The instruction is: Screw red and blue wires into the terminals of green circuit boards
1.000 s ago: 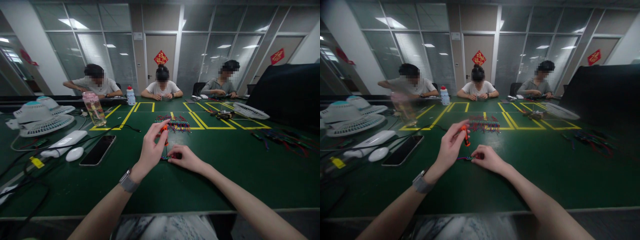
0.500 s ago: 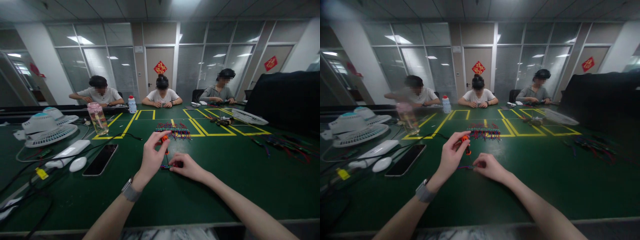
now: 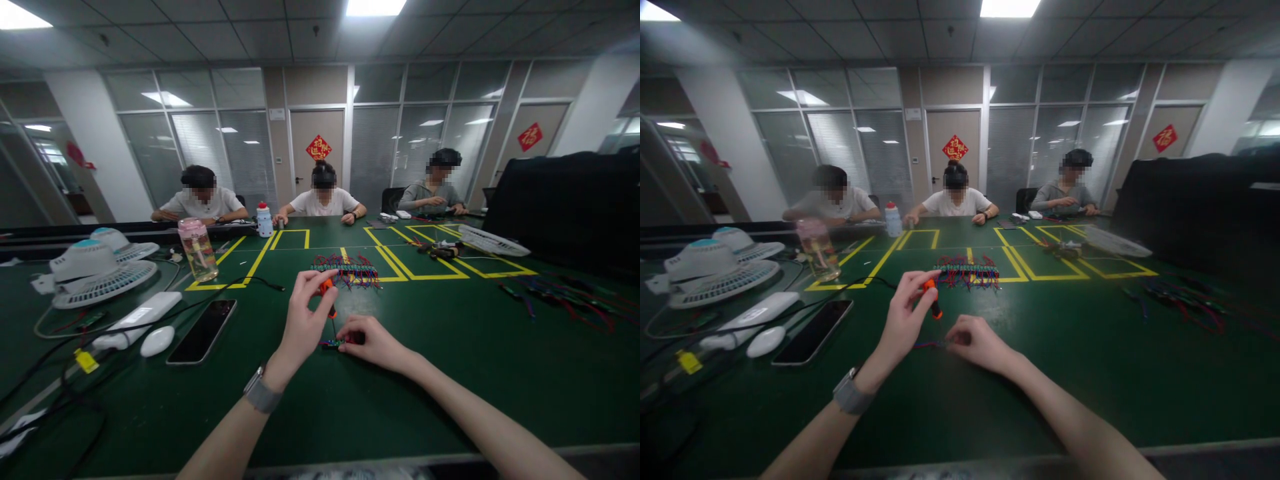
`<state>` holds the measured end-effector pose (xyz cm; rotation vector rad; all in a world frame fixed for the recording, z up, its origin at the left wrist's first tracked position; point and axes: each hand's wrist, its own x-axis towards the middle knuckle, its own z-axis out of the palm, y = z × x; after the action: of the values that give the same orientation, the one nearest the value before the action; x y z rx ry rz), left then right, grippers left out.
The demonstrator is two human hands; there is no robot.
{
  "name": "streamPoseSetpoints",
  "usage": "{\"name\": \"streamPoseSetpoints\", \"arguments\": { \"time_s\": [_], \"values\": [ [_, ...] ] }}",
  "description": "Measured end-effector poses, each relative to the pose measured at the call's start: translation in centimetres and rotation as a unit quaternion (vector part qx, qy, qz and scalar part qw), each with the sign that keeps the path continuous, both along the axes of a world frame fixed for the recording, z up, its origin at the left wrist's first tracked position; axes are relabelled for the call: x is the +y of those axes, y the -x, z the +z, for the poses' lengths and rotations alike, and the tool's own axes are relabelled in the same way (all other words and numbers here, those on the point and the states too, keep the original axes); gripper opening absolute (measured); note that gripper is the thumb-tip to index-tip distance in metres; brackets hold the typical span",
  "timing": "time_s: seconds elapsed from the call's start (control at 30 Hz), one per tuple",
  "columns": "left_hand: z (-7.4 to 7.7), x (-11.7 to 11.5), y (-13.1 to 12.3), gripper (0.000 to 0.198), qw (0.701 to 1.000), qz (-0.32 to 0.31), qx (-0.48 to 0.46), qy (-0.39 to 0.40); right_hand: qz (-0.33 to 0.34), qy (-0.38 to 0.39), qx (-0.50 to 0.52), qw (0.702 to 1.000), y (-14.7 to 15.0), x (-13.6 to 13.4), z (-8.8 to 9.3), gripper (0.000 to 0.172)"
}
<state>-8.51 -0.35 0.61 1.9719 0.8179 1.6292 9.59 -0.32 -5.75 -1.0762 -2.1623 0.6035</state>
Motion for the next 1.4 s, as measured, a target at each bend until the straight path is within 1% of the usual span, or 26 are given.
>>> {"name": "streamPoseSetpoints", "arguments": {
  "time_s": [0.1,0.17,0.33,0.4,0.47,0.53,0.57,0.73,0.8,0.9,0.93,1.0,1.07,1.13,1.2,1.3,1.33,1.4],
  "values": [
    [0.18,-0.03,-0.01,0.035,0.997,-0.067,-0.019,0.040,0.001,-0.003,0.000,1.000,0.05,-0.01,0.07,0.011],
    [0.23,-0.04,-0.05,0.035,0.994,-0.086,-0.025,0.059,0.001,-0.005,-0.001,1.000,0.11,-0.04,0.14,0.011],
    [0.04,-0.12,-0.28,0.023,1.000,-0.019,-0.003,0.012,-0.003,-0.003,-0.004,1.000,0.30,-0.08,0.31,0.013],
    [-0.01,-0.20,-0.38,0.027,0.999,-0.028,-0.001,0.020,-0.006,-0.004,-0.005,1.000,0.34,-0.07,0.34,0.013],
    [0.00,-0.26,-0.43,0.031,0.998,-0.056,-0.017,0.034,-0.006,-0.009,-0.008,1.000,0.33,-0.05,0.35,0.012],
    [0.03,-0.26,-0.40,0.033,0.996,-0.073,-0.035,0.046,-0.004,-0.014,-0.008,1.000,0.28,-0.05,0.35,0.012],
    [0.03,-0.23,-0.37,0.031,0.996,-0.070,-0.039,0.046,-0.004,-0.014,-0.007,1.000,0.25,-0.06,0.35,0.012],
    [-0.02,-0.02,-0.23,0.019,0.999,-0.002,-0.033,-0.007,-0.006,-0.002,0.004,1.000,0.18,-0.20,0.45,0.014],
    [0.03,-0.06,-0.28,0.023,0.999,-0.010,-0.035,-0.002,-0.008,-0.005,0.006,1.000,0.20,-0.24,0.50,0.014],
    [0.16,-0.25,-0.41,0.030,0.997,-0.054,-0.049,0.032,-0.003,-0.009,0.003,1.000,0.23,-0.22,0.50,0.014],
    [0.19,-0.30,-0.42,0.030,0.996,-0.059,-0.055,0.040,-0.002,-0.009,0.002,1.000,0.24,-0.20,0.48,0.014],
    [0.20,-0.31,-0.37,0.026,0.997,-0.040,-0.057,0.038,-0.002,-0.009,0.003,1.000,0.23,-0.17,0.44,0.014],
    [0.16,-0.23,-0.25,0.022,0.999,-0.004,-0.047,0.020,-0.002,-0.011,0.000,1.000,0.20,-0.17,0.43,0.014],
    [0.13,-0.11,-0.15,0.021,0.999,0.015,-0.036,0.003,0.000,-0.012,-0.004,1.000,0.17,-0.21,0.46,0.015],
    [0.15,-0.06,-0.17,0.026,0.999,-0.005,-0.037,0.005,0.003,-0.013,-0.007,1.000,0.14,-0.24,0.50,0.015],
    [0.32,-0.15,-0.38,0.033,0.993,-0.076,-0.067,0.055,0.010,-0.009,-0.015,1.000,0.09,-0.19,0.47,0.016],
    [0.37,-0.20,-0.44,0.034,0.991,-0.090,-0.074,0.070,0.011,-0.007,-0.017,1.000,0.08,-0.16,0.43,0.017],
    [0.44,-0.23,-0.49,0.033,0.990,-0.093,-0.078,0.076,0.010,-0.005,-0.021,1.000,0.05,-0.08,0.32,0.018]
  ]
}}
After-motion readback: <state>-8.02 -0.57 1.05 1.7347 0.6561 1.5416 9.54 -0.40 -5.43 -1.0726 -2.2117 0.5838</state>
